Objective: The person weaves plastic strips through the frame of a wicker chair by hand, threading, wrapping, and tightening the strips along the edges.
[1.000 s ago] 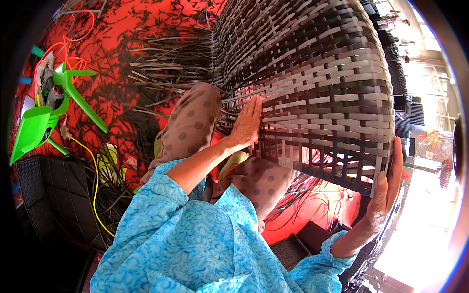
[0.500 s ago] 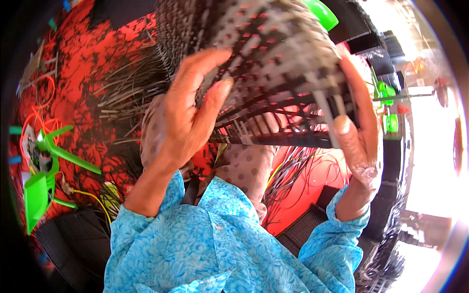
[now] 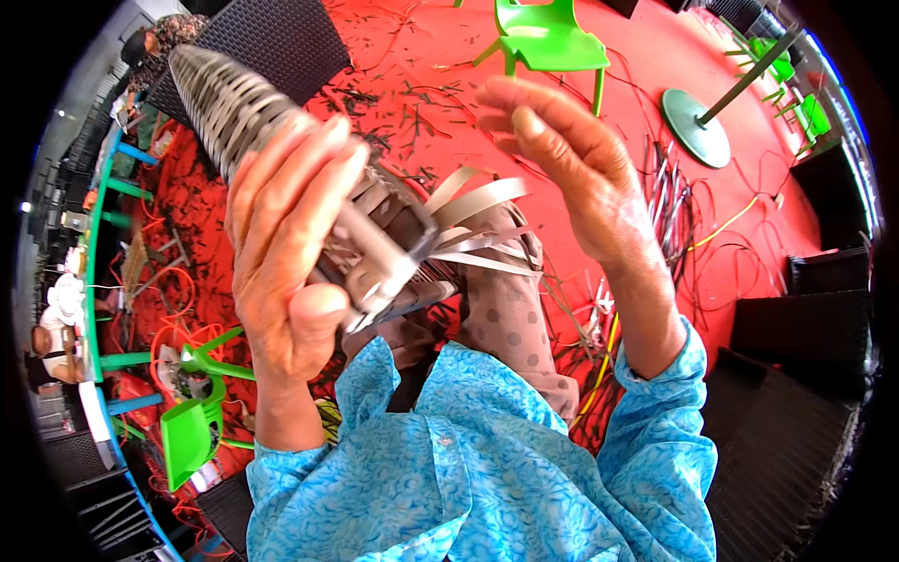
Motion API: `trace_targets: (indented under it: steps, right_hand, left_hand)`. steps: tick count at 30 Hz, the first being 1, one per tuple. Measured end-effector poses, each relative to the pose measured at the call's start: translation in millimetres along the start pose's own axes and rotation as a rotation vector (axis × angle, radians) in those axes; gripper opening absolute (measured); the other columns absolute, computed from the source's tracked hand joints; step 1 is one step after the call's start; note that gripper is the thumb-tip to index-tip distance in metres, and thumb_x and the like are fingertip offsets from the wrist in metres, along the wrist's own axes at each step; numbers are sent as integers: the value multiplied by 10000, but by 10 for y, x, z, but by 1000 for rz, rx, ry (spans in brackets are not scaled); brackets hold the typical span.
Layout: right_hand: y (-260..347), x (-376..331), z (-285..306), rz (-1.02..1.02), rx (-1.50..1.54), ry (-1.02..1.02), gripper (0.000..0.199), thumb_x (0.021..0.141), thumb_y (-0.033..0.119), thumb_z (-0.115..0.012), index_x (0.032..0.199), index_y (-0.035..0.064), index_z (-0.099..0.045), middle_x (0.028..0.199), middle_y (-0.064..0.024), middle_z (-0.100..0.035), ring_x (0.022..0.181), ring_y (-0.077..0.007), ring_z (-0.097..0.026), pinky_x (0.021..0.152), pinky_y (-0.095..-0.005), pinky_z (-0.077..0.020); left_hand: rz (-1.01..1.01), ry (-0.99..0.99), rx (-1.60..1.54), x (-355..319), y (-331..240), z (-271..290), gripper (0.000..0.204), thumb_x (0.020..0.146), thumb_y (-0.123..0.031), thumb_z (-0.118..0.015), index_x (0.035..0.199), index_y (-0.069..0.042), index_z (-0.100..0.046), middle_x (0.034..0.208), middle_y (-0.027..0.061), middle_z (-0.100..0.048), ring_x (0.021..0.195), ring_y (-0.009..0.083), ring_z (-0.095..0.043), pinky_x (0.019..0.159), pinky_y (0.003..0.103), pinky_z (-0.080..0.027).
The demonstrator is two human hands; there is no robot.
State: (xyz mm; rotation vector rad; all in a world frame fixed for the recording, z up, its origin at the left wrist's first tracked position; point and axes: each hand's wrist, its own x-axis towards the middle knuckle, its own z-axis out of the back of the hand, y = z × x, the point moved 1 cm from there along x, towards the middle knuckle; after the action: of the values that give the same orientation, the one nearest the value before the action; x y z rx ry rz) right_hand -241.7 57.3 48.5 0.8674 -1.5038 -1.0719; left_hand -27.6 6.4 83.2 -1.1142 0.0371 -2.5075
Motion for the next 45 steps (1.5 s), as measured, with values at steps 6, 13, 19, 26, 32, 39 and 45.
trace_targets:
  steps: [6, 13, 19, 26, 32, 39, 45]
  right_hand:
    - [-371, -159, 3, -81, 254, 9, 301, 894, 202, -514, 1112, -2, -552, 1023, -55, -599, 966, -108, -521, 852, -251, -405]
    - [89, 50, -173, -122, 235, 357, 253, 869, 155, -551, 1060, -9, -583, 963, -68, -618, 913, -121, -550, 793, -252, -437]
    - [129, 196, -365, 67, 87, 638, 350, 888, 250, -509, 1060, -51, -564, 934, -129, -630, 894, -178, -593, 796, -300, -458]
    - [-14, 219, -517, -253, 289, 864, 269, 876, 170, -535, 1049, -32, -573, 931, -111, -629, 888, -156, -586, 779, -283, -468]
    - [-126, 285, -707, -391, 442, 816, 248, 845, 113, -579, 1068, 2, -572, 946, -48, -611, 883, -102, -556, 800, -243, -450]
    - [-395, 316, -1059, -370, 625, 1040, 298, 817, 77, -604, 1104, 13, -556, 967, -31, -604, 873, -79, -545, 792, -230, -447]
    - [-547, 278, -1233, -383, 861, 1055, 263, 808, 94, -620, 1047, -12, -590, 977, -29, -609, 876, -76, -534, 806, -246, -442]
  left_hand:
    - [78, 3, -86, -238, 38, 115, 700, 879, -548, -258, 1131, 47, -528, 1156, 165, -538, 1177, 308, -417, 1017, 424, -215]
    - [15, 78, -131, -361, 139, 298, 585, 885, -462, -334, 1157, 25, -513, 1179, 147, -531, 1198, 292, -397, 1016, 433, -218]
    - [284, 30, -361, -335, -45, 350, 446, 875, -272, -469, 1204, 28, -458, 1214, 168, -499, 1200, 300, -408, 1009, 429, -248]
    - [216, 15, -328, -440, 7, 433, 372, 854, -190, -491, 1155, 29, -493, 1180, 169, -522, 1169, 311, -440, 994, 441, -267]
    - [222, 6, -311, -502, 2, 457, 331, 842, -148, -491, 1126, 20, -509, 1156, 168, -536, 1151, 325, -451, 979, 449, -279]
    - [242, -3, -296, -570, -21, 476, 335, 831, -130, -495, 1129, 22, -495, 1133, 183, -546, 1134, 345, -459, 963, 470, -284]
    - [233, -27, -287, -579, -40, 481, 326, 831, -131, -492, 1122, 16, -493, 1122, 192, -550, 1124, 351, -464, 949, 469, -293]
